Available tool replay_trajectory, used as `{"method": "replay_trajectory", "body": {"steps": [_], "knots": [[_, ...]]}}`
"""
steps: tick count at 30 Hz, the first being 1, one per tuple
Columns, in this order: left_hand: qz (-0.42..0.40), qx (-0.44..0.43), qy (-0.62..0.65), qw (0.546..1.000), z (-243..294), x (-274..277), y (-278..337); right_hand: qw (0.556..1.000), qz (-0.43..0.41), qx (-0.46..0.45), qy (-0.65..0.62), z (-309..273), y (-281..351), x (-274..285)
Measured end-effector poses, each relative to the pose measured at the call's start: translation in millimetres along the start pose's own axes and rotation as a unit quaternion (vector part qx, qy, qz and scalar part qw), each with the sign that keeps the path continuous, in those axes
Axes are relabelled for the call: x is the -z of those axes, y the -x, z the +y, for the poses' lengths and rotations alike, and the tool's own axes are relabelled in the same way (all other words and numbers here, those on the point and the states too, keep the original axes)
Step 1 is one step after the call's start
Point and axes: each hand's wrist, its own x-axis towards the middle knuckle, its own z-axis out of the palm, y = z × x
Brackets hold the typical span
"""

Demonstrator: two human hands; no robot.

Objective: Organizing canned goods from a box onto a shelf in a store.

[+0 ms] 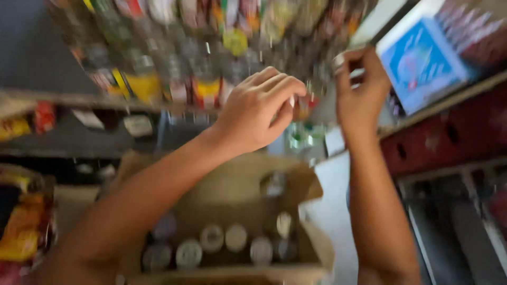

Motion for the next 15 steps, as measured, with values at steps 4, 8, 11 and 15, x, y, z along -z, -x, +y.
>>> {"method": "replay_trajectory", "body": {"steps": [4,8,11,15], "knots": [[-0.043,-0.012,0.009,0.999,4,-35,55,0.996,-0.071,-0.032,0.038,-36,54,40],[-0.158,-0.006,0.016,0.987,-12,-74,103,0.965,-0.223,-0.094,0.102,-60,94,52],[-0.263,0.042,0.046,0.963,-13,-95,139,0.904,-0.377,-0.152,0.131,-60,137,49],[-0.399,0.078,0.045,0.913,-19,-126,180,0.813,-0.54,-0.089,0.198,-28,212,38]]}}
